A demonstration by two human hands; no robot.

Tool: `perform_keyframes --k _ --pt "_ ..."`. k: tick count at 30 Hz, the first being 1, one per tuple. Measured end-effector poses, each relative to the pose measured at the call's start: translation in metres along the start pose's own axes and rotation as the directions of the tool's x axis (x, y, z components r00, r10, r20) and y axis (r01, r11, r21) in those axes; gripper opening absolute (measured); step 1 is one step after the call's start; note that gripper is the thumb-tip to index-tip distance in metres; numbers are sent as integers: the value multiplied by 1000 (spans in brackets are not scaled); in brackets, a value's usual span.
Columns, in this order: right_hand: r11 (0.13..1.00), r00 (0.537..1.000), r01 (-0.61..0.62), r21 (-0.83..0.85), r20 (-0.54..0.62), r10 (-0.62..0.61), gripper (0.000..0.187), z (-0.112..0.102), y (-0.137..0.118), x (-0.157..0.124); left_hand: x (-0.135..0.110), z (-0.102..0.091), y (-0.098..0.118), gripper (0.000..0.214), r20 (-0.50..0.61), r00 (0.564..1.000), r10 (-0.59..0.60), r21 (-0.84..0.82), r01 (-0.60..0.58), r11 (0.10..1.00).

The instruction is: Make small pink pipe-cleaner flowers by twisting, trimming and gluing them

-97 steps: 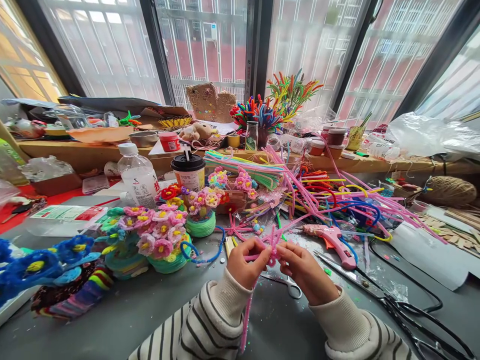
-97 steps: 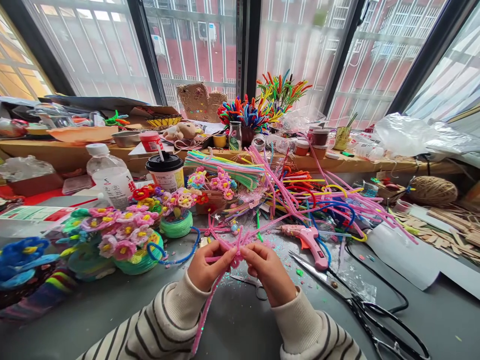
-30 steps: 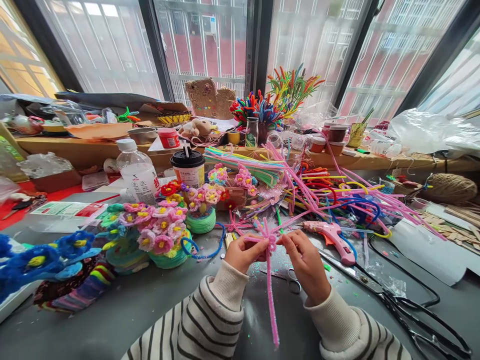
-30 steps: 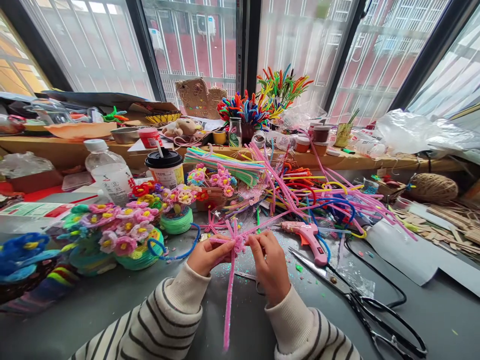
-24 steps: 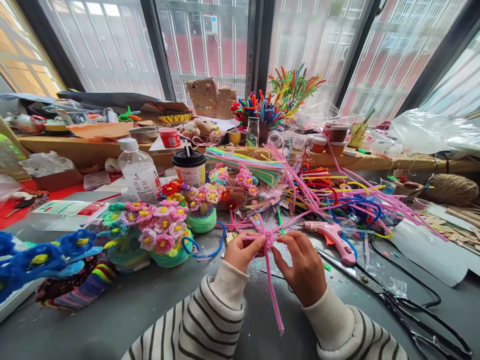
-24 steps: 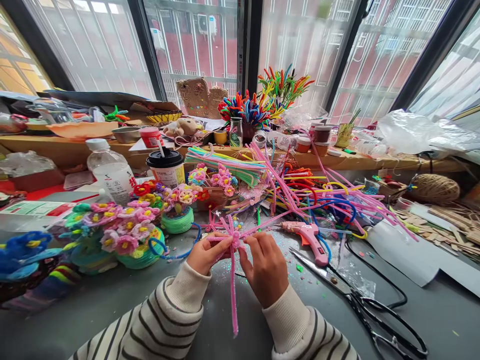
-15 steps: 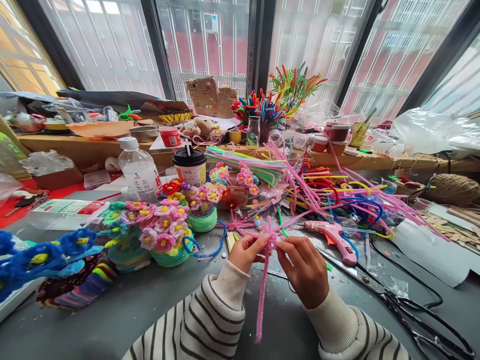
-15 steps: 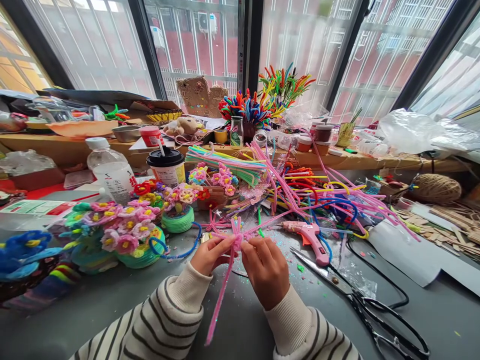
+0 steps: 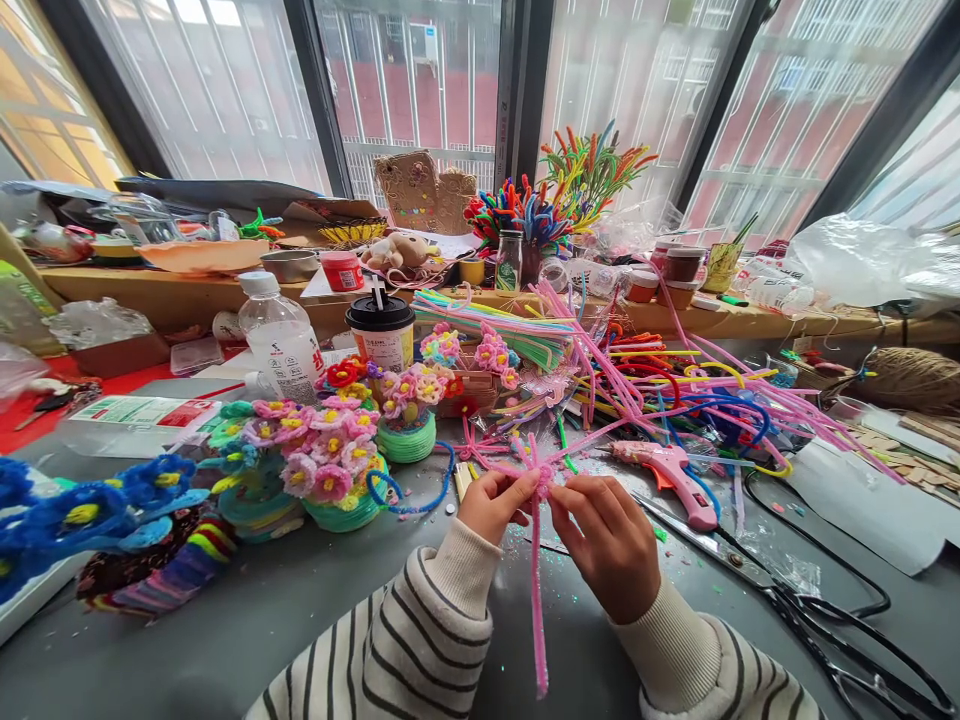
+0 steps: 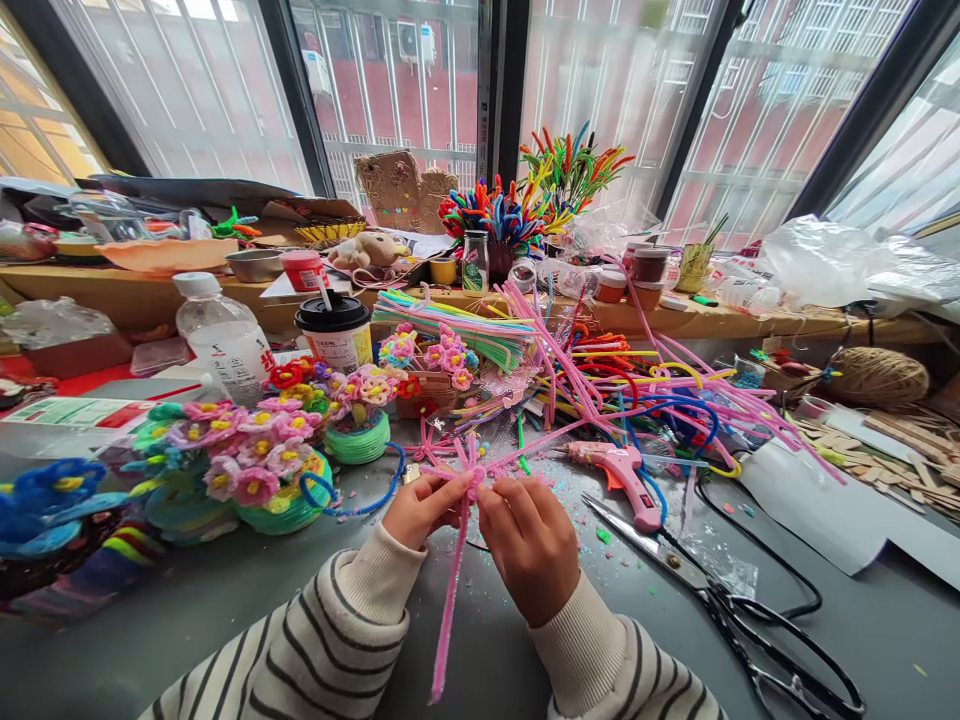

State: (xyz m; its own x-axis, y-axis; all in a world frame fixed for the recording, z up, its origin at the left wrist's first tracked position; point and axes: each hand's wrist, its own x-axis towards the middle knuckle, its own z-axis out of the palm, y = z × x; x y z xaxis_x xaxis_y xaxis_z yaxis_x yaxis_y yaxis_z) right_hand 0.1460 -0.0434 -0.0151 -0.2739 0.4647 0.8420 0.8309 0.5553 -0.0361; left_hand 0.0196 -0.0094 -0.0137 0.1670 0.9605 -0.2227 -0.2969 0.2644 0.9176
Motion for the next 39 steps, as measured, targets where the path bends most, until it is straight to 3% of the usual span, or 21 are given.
perform_keyframes --k 5,9,21,32,39 --pt "999 1000 30 12 -1 -30 15 -1 1 -2 -2 -1 9 21 103 963 -249 -107 259 960" --pt "999 999 36 5 -2 -36 14 -2 0 -1 -6 1 14 8 132 935 -330 -186 350 918" --pt "999 1000 -8 45 -22 9 11 0 -2 -1 -7 1 12 3 199 926 -322 -259 366 894" --pt "999 999 -16 35 -49 17 16 1 -1 2 -5 3 9 14 75 961 -267 -272 277 921" --pt "1000 1000 5 6 -29 -5 15 3 0 3 -4 3 7 19 55 970 -238 -290 244 925"
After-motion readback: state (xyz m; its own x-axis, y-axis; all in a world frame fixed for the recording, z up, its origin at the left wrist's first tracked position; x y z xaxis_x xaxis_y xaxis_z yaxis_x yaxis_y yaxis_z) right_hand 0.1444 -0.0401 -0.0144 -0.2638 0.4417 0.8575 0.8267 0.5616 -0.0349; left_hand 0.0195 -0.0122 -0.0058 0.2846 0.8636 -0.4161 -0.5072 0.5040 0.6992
